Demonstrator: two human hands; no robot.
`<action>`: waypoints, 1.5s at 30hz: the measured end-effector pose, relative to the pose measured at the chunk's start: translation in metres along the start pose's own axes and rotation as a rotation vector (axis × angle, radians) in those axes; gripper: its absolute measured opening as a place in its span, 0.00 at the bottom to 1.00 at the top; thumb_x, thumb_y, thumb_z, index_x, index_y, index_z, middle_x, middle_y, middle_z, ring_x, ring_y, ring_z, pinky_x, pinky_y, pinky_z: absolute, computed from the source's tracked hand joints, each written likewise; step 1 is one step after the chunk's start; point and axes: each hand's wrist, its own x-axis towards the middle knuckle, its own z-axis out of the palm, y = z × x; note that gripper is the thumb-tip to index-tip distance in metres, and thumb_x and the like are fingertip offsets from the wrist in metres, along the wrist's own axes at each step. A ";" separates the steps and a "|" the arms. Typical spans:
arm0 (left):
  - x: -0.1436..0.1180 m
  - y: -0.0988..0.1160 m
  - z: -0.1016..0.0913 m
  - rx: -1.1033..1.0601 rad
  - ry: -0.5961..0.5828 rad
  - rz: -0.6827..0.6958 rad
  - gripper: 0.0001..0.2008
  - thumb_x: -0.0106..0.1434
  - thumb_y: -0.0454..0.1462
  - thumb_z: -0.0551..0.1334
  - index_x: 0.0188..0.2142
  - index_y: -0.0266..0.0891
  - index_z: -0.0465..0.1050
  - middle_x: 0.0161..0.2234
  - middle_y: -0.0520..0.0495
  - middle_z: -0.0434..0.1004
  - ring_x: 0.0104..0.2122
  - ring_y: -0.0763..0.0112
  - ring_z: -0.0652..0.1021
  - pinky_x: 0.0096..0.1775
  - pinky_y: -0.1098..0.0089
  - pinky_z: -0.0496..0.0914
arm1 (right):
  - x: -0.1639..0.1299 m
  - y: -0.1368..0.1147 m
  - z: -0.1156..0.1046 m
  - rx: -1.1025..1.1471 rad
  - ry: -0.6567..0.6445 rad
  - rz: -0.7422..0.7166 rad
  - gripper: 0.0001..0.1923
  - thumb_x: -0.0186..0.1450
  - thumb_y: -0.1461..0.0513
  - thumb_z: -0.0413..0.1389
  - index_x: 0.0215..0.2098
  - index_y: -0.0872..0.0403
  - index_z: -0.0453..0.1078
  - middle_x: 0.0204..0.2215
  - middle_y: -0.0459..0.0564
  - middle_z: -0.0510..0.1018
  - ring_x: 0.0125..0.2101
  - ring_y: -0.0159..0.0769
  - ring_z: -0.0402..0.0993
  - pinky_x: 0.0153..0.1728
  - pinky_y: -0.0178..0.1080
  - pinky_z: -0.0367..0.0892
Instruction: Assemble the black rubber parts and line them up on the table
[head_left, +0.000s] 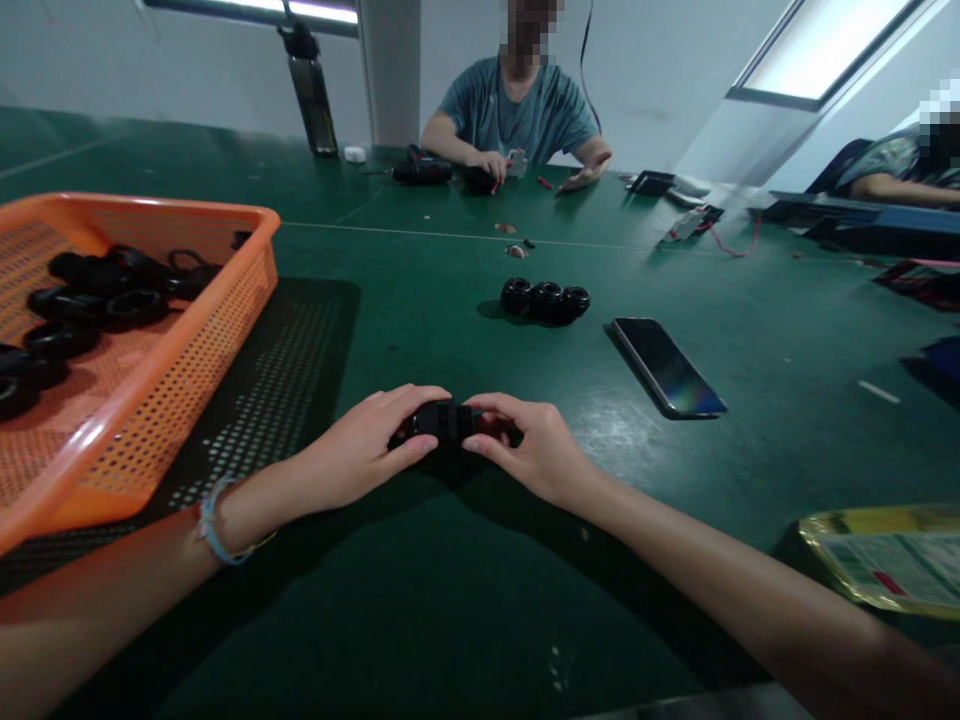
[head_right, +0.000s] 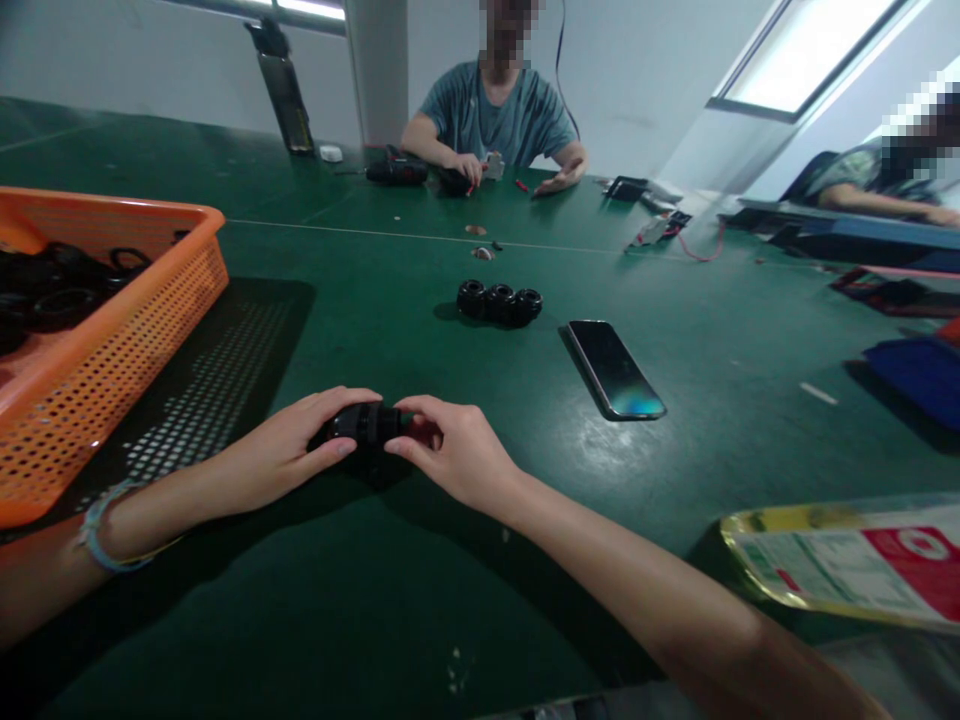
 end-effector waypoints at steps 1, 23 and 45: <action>0.000 0.000 0.000 0.000 -0.001 -0.002 0.19 0.63 0.42 0.49 0.52 0.38 0.60 0.47 0.42 0.71 0.46 0.60 0.71 0.48 0.60 0.64 | 0.000 0.000 0.000 -0.001 0.001 0.001 0.12 0.58 0.63 0.59 0.42 0.55 0.71 0.23 0.42 0.73 0.21 0.26 0.65 0.23 0.30 0.61; 0.000 0.000 -0.001 0.012 -0.006 0.000 0.20 0.64 0.43 0.49 0.53 0.38 0.60 0.48 0.42 0.70 0.47 0.60 0.71 0.48 0.61 0.63 | 0.003 -0.003 0.000 -0.072 -0.017 0.005 0.08 0.60 0.62 0.58 0.39 0.55 0.72 0.23 0.43 0.74 0.21 0.25 0.66 0.23 0.30 0.60; 0.000 0.001 -0.001 0.009 -0.009 -0.006 0.19 0.64 0.43 0.50 0.52 0.40 0.60 0.47 0.43 0.71 0.46 0.59 0.71 0.47 0.60 0.64 | 0.003 -0.010 -0.003 -0.122 -0.040 0.017 0.08 0.62 0.62 0.55 0.39 0.56 0.71 0.26 0.45 0.75 0.23 0.28 0.67 0.25 0.32 0.61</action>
